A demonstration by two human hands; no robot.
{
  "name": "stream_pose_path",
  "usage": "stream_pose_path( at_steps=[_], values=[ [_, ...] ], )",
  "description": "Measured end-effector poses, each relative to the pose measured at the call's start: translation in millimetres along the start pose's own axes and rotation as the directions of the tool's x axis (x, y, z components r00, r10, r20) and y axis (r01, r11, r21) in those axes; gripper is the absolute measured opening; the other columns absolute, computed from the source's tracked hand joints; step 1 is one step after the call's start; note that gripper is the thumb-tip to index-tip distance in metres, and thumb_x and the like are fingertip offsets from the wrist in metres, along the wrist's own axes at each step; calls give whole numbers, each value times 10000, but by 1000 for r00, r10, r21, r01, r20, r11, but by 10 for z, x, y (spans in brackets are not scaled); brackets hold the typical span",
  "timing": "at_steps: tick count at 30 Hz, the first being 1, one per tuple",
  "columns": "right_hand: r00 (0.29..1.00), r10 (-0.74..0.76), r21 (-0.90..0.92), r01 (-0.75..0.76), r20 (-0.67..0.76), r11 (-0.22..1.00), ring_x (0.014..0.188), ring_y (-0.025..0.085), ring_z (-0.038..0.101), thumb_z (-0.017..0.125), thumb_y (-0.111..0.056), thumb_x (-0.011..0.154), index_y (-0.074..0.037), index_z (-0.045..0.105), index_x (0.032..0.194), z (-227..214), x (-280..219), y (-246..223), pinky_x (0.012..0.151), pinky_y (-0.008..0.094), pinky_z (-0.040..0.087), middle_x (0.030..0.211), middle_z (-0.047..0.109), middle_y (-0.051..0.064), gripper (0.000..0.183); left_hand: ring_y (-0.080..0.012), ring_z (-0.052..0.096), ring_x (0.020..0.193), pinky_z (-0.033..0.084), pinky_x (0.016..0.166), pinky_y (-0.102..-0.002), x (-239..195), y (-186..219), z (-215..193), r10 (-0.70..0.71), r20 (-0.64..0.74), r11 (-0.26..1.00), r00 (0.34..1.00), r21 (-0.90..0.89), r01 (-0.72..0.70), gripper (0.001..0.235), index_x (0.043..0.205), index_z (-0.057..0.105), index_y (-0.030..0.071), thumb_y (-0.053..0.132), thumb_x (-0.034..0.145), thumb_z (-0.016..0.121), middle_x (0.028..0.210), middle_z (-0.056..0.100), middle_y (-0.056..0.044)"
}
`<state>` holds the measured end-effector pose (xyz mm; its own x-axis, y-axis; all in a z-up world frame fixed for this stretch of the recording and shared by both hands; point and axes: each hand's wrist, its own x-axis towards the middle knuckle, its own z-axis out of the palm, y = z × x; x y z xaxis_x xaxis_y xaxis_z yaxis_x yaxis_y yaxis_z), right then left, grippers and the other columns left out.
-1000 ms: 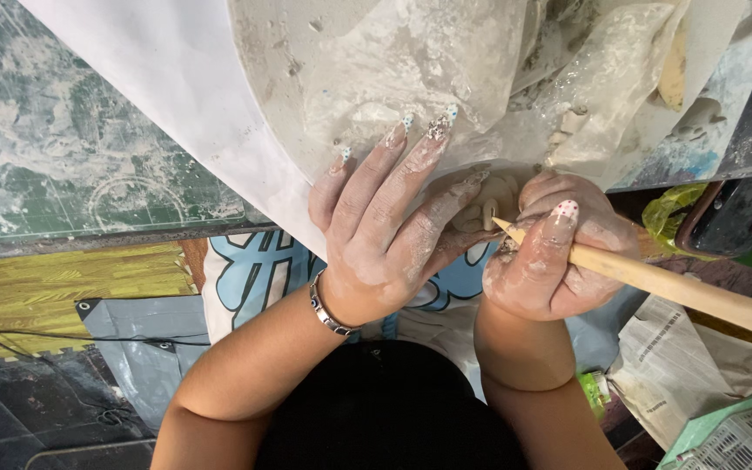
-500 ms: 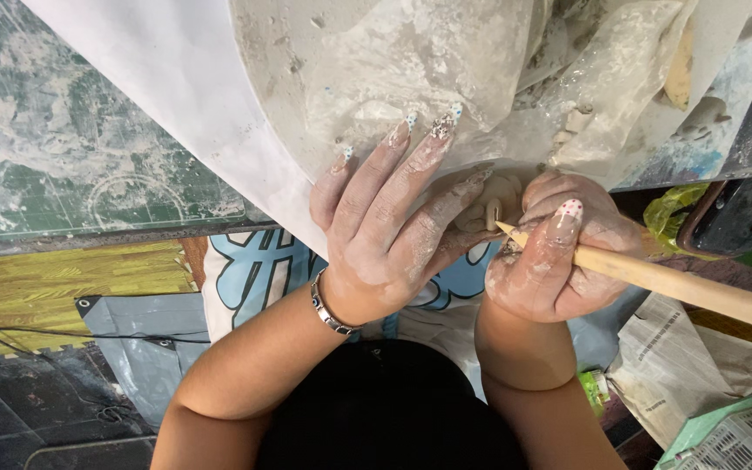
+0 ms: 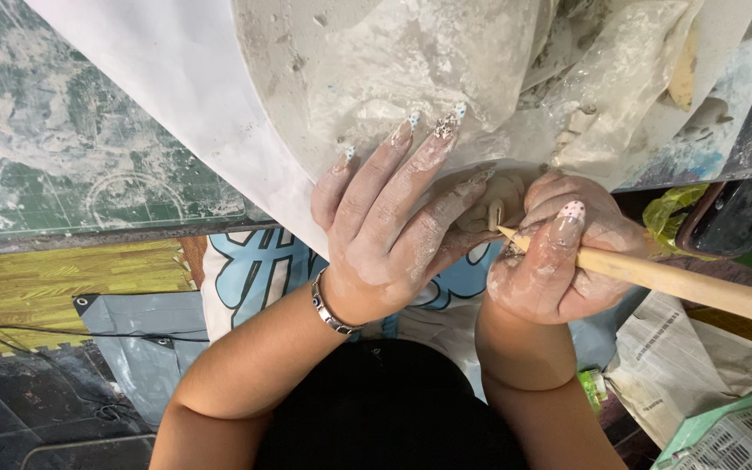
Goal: The person shapes a small piece of clay into a figurine using their hands and a wooden modeling tool. They roll the clay into a ball, then use the tool to carve and refine details on the surface of the small sculpture.
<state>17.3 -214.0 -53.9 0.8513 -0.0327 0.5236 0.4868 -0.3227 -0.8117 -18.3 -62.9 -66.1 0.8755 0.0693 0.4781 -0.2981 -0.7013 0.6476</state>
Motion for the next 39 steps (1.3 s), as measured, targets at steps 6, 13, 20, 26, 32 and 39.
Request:
stream_pose_path(
  at_steps=[6,13,20,26,32,39],
  values=[
    [1000,28,53,-27,-13,998,538,180,457,521,-86,1106,-12,454,1060,-18,-49,6,533,363,470,696,487,109,110,-288,533,1382,266,1211,-432,1,3,4,-3,1,1000,1000,-13,3,393,1265,736,151,434,1000,802,1456,600,-94],
    [999,14,385,5,-46,923,458,88,353,530,-148,1047,-82,431,1019,-215,47,237,368,293,320,608,390,7,123,-298,544,1352,285,1178,-431,35,-16,-58,11,27,1000,1000,-7,-11,403,1267,745,143,409,969,792,1458,595,-105],
    [993,67,483,-14,-93,876,484,159,405,580,-332,1056,-93,525,791,-266,-48,-39,428,319,336,628,510,43,361,-317,552,1336,328,1188,-477,196,-43,-325,32,123,999,992,-34,-28,591,1273,730,149,583,877,788,1395,613,-99],
    [916,-231,492,43,329,870,573,176,504,702,-436,947,-102,653,787,-209,102,-289,523,326,420,677,561,15,373,-227,674,1050,467,921,-392,238,11,-668,267,131,908,955,-365,-204,560,1157,735,81,540,838,771,1090,715,-38],
    [889,-192,548,-77,417,833,646,181,571,725,-419,971,-101,675,987,-177,23,-379,593,344,482,724,602,11,323,-204,721,993,505,884,-366,164,61,-706,330,100,873,939,-409,-264,238,1099,746,85,246,925,766,1066,747,-19],
    [966,-110,565,-43,233,824,624,167,542,747,-328,955,-66,681,945,-199,-187,-242,603,343,439,729,634,39,271,-231,726,970,498,871,-371,268,115,-739,284,114,857,952,-475,-199,187,1061,740,66,200,930,741,1040,761,-58]
  ],
)
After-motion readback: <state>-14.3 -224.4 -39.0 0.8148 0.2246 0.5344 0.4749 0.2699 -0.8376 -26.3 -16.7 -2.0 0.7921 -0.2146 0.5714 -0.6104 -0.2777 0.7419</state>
